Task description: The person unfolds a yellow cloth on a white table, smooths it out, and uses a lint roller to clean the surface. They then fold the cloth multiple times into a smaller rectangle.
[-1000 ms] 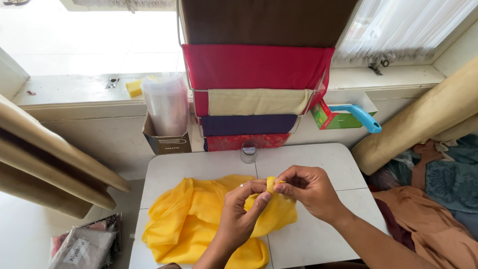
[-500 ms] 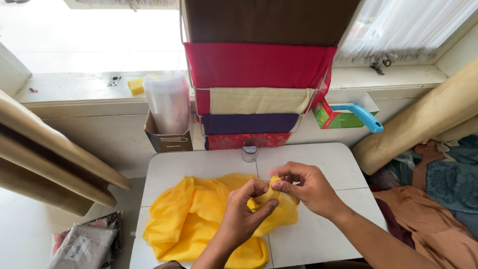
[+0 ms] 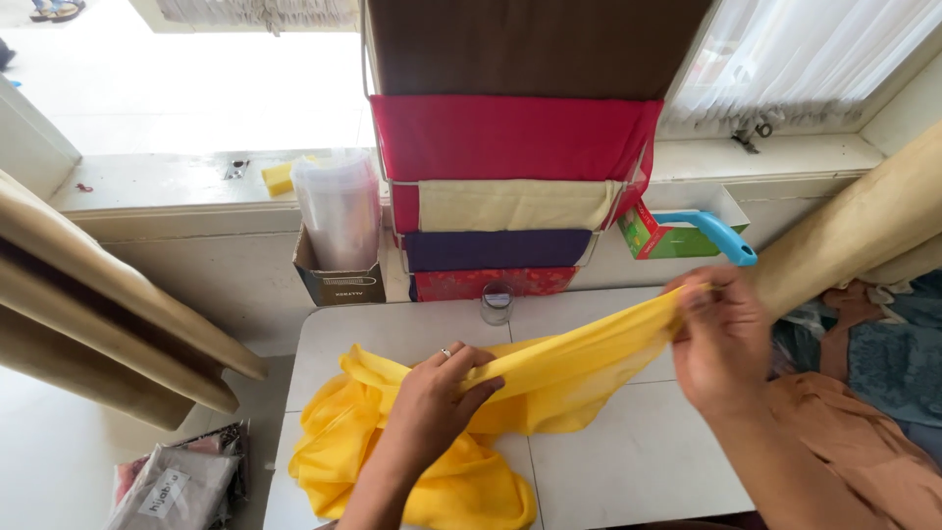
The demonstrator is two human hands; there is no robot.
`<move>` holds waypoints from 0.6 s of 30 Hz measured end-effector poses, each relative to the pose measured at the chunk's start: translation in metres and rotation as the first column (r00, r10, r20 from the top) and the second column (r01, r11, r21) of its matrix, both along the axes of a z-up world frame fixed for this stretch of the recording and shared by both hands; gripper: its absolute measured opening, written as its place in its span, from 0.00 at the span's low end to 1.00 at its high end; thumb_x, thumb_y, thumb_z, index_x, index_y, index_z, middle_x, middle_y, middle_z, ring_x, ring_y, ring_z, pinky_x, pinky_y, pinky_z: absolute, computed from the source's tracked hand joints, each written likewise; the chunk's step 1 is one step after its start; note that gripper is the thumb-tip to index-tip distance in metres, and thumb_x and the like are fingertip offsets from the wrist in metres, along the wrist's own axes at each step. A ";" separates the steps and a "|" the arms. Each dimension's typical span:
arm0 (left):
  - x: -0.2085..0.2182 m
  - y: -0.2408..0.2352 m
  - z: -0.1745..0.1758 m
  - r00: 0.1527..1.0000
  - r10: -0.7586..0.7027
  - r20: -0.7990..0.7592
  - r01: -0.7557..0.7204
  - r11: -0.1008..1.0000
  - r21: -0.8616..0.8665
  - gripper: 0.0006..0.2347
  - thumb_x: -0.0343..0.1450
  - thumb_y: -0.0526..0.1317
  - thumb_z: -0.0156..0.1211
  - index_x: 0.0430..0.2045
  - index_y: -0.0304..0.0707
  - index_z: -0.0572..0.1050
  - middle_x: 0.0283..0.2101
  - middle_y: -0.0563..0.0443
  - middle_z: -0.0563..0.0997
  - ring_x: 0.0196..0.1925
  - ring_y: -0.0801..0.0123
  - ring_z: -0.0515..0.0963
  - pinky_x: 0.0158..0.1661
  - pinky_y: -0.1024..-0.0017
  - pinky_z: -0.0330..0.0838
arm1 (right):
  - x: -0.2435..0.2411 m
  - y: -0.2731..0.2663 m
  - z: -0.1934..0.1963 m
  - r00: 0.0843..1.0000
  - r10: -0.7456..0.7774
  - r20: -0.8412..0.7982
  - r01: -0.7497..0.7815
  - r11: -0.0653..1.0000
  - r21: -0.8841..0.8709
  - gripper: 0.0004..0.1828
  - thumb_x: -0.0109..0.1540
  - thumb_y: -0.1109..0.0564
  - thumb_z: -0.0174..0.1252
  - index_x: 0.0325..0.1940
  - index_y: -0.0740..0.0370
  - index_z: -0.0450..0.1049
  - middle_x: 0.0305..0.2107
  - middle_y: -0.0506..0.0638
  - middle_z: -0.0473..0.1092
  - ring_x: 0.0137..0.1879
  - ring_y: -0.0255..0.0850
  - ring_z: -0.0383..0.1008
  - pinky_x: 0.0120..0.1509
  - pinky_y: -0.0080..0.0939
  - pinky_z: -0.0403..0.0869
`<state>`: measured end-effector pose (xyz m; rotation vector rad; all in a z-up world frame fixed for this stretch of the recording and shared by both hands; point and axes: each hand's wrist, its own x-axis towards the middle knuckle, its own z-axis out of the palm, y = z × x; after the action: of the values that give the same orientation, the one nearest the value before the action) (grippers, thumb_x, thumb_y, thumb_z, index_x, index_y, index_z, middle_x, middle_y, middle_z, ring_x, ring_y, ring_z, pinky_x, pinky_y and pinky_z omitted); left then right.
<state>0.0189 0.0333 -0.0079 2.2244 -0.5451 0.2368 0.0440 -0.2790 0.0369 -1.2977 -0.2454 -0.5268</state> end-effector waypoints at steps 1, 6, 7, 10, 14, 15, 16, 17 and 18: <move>-0.001 0.006 0.008 1.000 0.002 -0.003 -0.002 1.000 0.001 0.09 0.72 0.47 0.64 0.38 0.45 0.76 0.36 0.56 0.80 0.34 0.55 0.80 0.36 0.61 0.70 | 0.001 -0.007 0.004 1.000 0.002 -0.003 -0.002 1.000 0.001 0.10 0.66 0.49 0.63 0.43 0.53 0.70 0.35 0.51 0.73 0.41 0.35 0.71 0.46 0.33 0.69; -0.008 0.037 0.040 0.897 0.127 -0.424 -0.077 0.988 0.132 0.13 0.65 0.52 0.74 0.28 0.49 0.76 0.25 0.58 0.78 0.28 0.69 0.69 0.32 0.72 0.66 | 0.007 -0.049 0.018 0.904 -0.423 0.057 0.421 0.906 0.041 0.07 0.77 0.51 0.56 0.46 0.48 0.66 0.35 0.42 0.66 0.42 0.31 0.67 0.50 0.32 0.72; -0.008 0.045 0.038 0.897 0.127 -0.423 -0.077 0.988 0.133 0.13 0.65 0.52 0.74 0.28 0.49 0.76 0.25 0.58 0.78 0.28 0.69 0.69 0.32 0.72 0.66 | 0.012 -0.068 0.013 0.904 -0.423 0.058 0.421 0.906 0.042 0.07 0.77 0.51 0.56 0.46 0.48 0.66 0.35 0.42 0.66 0.42 0.31 0.67 0.50 0.32 0.72; -0.009 0.065 0.036 0.924 0.143 -0.354 -0.108 0.987 0.116 0.16 0.65 0.49 0.78 0.22 0.45 0.72 0.19 0.57 0.70 0.24 0.71 0.62 0.28 0.73 0.62 | 0.022 -0.119 -0.004 0.798 -0.584 0.151 0.576 0.812 0.093 0.07 0.74 0.52 0.61 0.47 0.49 0.68 0.39 0.41 0.66 0.47 0.30 0.67 0.58 0.32 0.69; -0.019 0.076 0.036 0.811 -0.092 -0.578 -0.037 0.978 -0.207 0.21 0.70 0.42 0.74 0.16 0.42 0.62 0.20 0.59 0.60 0.23 0.76 0.58 0.24 0.74 0.52 | 0.021 -0.141 -0.014 0.710 -0.700 0.083 0.700 0.714 0.030 0.06 0.75 0.55 0.52 0.44 0.50 0.65 0.38 0.41 0.62 0.45 0.31 0.63 0.55 0.35 0.68; -0.021 0.076 0.036 0.730 -0.253 -0.635 -0.031 0.916 -0.401 0.19 0.71 0.38 0.71 0.16 0.42 0.62 0.20 0.59 0.62 0.23 0.77 0.60 0.25 0.77 0.51 | 0.019 -0.139 -0.013 0.705 -0.709 -0.039 0.710 0.702 0.061 0.04 0.70 0.57 0.51 0.44 0.46 0.68 0.39 0.39 0.65 0.45 0.31 0.66 0.54 0.34 0.69; -0.023 0.073 0.037 0.732 -0.255 -0.632 -0.027 0.916 -0.401 0.19 0.71 0.38 0.71 0.16 0.42 0.62 0.20 0.59 0.62 0.23 0.77 0.60 0.25 0.77 0.51 | 0.016 -0.128 -0.013 0.703 -0.710 -0.037 0.711 0.700 0.064 0.04 0.70 0.57 0.51 0.44 0.46 0.68 0.39 0.39 0.65 0.45 0.31 0.66 0.54 0.34 0.69; -0.024 0.070 0.038 0.730 -0.285 -0.621 0.008 0.913 -0.408 0.16 0.72 0.38 0.68 0.19 0.42 0.64 0.22 0.59 0.64 0.25 0.78 0.62 0.25 0.77 0.55 | 0.013 -0.118 -0.012 0.777 -0.627 -0.055 0.628 0.778 0.008 0.04 0.72 0.56 0.54 0.44 0.45 0.68 0.38 0.39 0.66 0.45 0.29 0.66 0.54 0.32 0.69; -0.024 0.067 0.039 0.727 -0.314 -0.610 0.044 0.909 -0.416 0.12 0.73 0.38 0.65 0.23 0.42 0.67 0.24 0.59 0.66 0.26 0.78 0.65 0.26 0.77 0.59 | 0.011 -0.108 -0.011 0.840 -0.537 -0.080 0.535 0.844 -0.047 0.05 0.73 0.54 0.57 0.44 0.44 0.68 0.38 0.38 0.67 0.44 0.28 0.66 0.53 0.30 0.69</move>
<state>-0.0053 0.1000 0.0312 1.6927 -0.2768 -0.5223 0.0551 -0.3870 0.0260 -1.4088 0.2026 -0.9411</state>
